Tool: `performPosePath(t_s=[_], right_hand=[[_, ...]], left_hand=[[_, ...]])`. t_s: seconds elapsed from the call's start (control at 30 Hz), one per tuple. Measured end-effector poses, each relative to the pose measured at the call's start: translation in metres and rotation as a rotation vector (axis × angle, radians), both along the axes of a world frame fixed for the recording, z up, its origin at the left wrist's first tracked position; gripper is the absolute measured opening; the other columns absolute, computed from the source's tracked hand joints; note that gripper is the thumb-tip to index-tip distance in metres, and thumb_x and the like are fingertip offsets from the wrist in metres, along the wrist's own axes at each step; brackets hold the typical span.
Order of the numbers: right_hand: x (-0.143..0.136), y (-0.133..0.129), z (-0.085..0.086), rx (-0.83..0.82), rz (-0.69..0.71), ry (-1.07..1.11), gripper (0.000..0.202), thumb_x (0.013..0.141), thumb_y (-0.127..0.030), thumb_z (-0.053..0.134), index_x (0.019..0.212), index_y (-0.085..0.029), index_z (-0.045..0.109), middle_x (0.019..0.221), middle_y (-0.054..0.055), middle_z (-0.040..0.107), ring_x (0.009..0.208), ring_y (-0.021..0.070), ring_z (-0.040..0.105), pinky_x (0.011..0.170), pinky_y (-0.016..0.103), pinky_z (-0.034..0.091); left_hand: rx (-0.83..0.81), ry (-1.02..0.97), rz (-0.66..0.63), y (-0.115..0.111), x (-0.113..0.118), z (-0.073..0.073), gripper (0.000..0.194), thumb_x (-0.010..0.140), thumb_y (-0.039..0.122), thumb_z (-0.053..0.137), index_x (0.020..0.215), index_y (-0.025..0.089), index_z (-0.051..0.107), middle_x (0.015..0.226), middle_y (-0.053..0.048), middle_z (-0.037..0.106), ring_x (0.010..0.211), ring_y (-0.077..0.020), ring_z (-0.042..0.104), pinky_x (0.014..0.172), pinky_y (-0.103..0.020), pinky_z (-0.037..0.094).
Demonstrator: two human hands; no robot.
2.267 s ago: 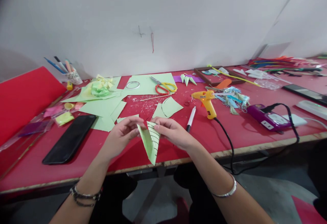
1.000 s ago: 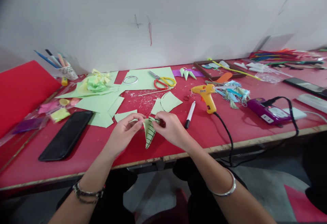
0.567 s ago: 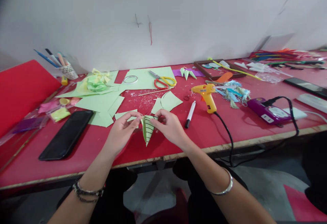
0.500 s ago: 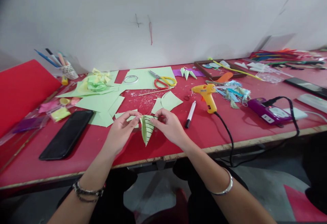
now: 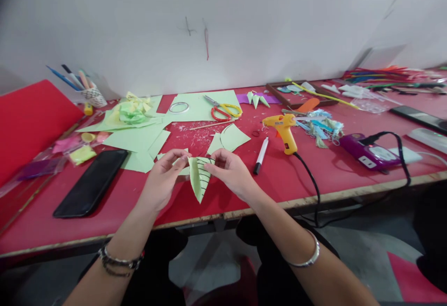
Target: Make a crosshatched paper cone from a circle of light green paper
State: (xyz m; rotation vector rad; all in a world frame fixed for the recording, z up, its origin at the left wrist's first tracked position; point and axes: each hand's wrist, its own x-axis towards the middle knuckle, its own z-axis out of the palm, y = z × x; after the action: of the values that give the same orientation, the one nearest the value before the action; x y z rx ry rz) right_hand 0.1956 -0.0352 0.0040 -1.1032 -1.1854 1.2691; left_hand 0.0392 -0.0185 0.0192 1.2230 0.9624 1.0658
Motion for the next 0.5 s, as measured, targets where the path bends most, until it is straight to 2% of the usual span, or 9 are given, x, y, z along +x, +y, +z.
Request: performPosePath(t_s=[0.3, 0.5], right_hand=[[0.0013, 0.0006, -0.0050, 0.133, -0.094, -0.270, 0.019, 0.070, -0.030, 0.060, 0.073, -0.018, 0.046, 0.061, -0.004, 0.044, 0.055, 0.0090, 0.042, 0.050, 0.022, 0.035], [0.0016, 0.0010, -0.0064, 0.151, -0.111, -0.315, 0.018, 0.070, -0.029, 0.060, 0.072, -0.018, 0.045, 0.057, -0.005, 0.042, 0.052, 0.0083, 0.040, 0.047, 0.021, 0.033]], left_hand=[[0.027, 0.028, -0.079, -0.0027, 0.0057, -0.0050, 0.015, 0.075, 0.034, 0.056, 0.082, 0.020, 0.055, 0.083, 0.000, 0.053, 0.076, -0.0119, 0.053, 0.063, -0.023, 0.050], [0.024, 0.061, -0.112, -0.0022, 0.0071, -0.0064, 0.016, 0.075, 0.032, 0.057, 0.086, 0.020, 0.055, 0.092, -0.002, 0.054, 0.084, -0.0132, 0.052, 0.064, -0.021, 0.049]])
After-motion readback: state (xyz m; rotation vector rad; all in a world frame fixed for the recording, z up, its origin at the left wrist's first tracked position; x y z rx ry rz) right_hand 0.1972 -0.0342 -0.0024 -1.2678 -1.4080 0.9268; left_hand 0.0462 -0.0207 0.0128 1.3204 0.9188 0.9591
